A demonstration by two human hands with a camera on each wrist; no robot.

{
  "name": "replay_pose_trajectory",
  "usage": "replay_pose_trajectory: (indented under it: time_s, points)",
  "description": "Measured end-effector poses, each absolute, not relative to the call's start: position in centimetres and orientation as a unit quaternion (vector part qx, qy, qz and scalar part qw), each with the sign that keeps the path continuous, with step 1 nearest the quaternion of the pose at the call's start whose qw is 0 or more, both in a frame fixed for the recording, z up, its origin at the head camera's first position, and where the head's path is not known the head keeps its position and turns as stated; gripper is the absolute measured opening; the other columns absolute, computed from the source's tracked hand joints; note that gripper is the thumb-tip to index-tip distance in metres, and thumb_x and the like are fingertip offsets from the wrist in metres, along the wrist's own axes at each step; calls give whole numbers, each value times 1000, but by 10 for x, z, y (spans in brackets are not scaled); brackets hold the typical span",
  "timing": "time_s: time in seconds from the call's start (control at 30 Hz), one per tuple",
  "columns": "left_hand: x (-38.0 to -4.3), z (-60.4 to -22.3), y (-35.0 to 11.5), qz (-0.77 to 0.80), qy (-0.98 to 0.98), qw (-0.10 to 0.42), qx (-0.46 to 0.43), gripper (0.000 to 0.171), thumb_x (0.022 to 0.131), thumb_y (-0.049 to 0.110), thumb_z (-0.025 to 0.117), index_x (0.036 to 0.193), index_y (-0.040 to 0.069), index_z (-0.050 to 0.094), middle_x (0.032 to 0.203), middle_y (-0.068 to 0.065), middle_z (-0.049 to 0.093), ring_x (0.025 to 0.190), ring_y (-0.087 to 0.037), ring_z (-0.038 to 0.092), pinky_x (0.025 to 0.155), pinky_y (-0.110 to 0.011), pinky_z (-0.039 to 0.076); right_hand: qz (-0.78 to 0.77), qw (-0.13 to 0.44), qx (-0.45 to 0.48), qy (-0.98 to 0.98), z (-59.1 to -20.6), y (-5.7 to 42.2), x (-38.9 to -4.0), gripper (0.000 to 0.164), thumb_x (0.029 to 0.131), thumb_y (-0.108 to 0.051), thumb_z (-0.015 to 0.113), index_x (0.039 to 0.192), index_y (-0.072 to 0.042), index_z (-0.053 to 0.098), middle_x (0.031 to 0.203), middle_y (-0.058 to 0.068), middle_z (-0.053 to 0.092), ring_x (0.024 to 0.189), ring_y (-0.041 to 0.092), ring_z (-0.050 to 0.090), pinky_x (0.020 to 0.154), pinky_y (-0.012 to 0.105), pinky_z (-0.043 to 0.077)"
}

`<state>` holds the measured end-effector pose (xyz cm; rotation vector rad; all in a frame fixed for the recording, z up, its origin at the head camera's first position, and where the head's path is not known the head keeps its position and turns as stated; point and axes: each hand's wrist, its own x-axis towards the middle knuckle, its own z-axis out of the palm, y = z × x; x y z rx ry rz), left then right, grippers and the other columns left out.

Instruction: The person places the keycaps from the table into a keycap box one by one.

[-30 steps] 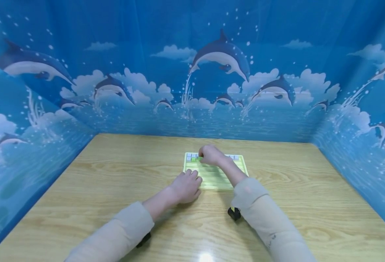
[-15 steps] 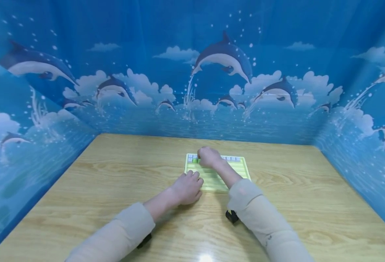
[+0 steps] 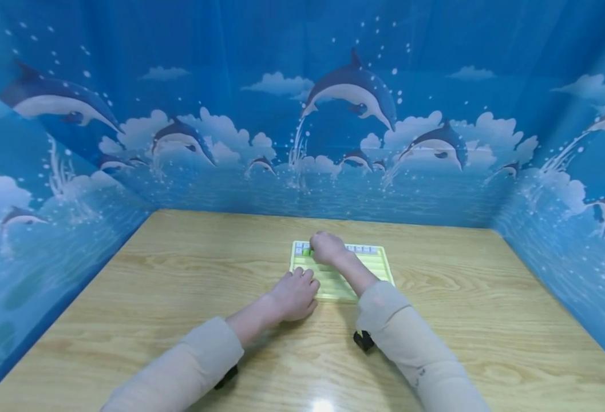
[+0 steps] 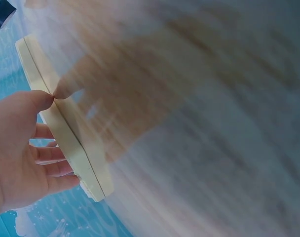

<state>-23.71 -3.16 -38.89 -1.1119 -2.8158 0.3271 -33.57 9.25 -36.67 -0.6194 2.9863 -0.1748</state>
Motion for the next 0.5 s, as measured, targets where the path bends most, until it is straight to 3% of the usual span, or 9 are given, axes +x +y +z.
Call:
replay_pose_trajectory:
  time_s: [0.5]
  points:
    - [-237, -389, -32, 118, -920, 61, -370, 33, 92, 36, 50, 108, 7, 57, 101, -8, 51, 89, -22, 50, 73, -33, 49, -54, 33, -201, 978, -368, 92, -334, 24, 75, 7, 52, 61, -12, 47, 77, 5, 55, 62, 16, 44, 53, 26, 41]
